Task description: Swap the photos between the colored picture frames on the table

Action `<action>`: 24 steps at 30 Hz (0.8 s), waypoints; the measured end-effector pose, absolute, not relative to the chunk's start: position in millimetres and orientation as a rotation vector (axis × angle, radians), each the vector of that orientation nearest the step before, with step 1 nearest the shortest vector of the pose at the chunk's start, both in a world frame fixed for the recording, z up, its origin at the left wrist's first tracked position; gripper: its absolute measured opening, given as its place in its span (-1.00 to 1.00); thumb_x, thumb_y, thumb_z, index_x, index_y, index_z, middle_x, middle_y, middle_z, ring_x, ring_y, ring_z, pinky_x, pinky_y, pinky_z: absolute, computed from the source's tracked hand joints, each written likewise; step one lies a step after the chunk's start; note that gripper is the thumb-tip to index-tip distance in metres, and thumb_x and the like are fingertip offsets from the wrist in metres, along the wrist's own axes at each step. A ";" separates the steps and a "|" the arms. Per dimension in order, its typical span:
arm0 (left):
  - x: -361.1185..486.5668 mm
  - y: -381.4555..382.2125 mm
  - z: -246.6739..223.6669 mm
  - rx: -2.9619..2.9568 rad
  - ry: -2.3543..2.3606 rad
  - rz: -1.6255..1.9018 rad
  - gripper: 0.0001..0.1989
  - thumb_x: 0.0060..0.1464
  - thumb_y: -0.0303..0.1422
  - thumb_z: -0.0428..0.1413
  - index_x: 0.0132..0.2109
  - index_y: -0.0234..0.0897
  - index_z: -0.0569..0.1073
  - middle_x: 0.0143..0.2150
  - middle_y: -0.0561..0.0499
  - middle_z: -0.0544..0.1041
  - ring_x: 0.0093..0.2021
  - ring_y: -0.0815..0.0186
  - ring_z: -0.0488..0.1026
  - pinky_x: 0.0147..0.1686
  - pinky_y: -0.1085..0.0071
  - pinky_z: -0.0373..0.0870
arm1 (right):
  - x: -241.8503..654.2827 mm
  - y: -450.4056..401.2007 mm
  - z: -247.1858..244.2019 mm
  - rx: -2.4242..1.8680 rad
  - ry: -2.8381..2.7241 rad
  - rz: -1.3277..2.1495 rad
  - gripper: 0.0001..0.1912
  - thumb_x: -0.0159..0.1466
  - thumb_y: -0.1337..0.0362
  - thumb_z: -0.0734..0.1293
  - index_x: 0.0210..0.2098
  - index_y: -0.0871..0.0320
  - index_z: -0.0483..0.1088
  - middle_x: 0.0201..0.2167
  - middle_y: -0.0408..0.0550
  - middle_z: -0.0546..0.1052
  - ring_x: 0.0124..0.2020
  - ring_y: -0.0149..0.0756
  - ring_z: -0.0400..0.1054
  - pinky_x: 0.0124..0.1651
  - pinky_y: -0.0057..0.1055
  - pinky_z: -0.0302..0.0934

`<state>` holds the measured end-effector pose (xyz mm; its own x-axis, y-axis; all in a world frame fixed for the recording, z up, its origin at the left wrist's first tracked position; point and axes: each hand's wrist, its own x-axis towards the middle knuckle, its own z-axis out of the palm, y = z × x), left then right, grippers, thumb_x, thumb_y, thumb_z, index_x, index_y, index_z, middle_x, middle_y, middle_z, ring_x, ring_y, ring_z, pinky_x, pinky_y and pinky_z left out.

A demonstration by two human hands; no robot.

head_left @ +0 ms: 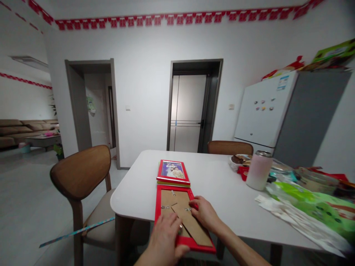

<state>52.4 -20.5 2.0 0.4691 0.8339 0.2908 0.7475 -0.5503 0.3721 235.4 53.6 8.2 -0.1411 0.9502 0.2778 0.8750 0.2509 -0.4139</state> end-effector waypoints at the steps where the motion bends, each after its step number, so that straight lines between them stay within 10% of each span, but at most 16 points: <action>1: 43.9 -19.6 4.9 2.437 1.450 0.668 -0.28 -0.27 -0.12 0.18 0.07 -0.29 0.20 0.14 -0.18 0.16 0.12 0.08 0.09 0.09 0.11 0.01 | 234.7 53.2 7.9 -1.651 -2.053 0.201 -0.71 -0.01 0.38 0.15 -0.38 0.21 0.45 -0.25 0.03 0.42 -0.25 -0.32 0.29 -0.18 -0.51 0.12; 24: 25.3 -9.9 -3.4 2.248 1.387 0.905 -0.41 -0.50 -0.15 0.28 -0.24 -0.28 0.34 0.00 -0.16 0.33 0.07 0.05 0.16 0.01 0.18 0.16 | 176.5 102.2 0.9 -1.782 -2.068 0.024 -0.68 0.16 0.18 0.09 -0.25 0.04 0.43 -0.23 0.02 0.42 -0.21 -0.23 0.22 -0.25 -0.38 0.03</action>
<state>25.3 -9.9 -3.4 0.3176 0.8866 0.3364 0.6648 -0.4611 0.5877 176.5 102.2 0.9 -0.0995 0.9512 0.2921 0.9442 0.1829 -0.2738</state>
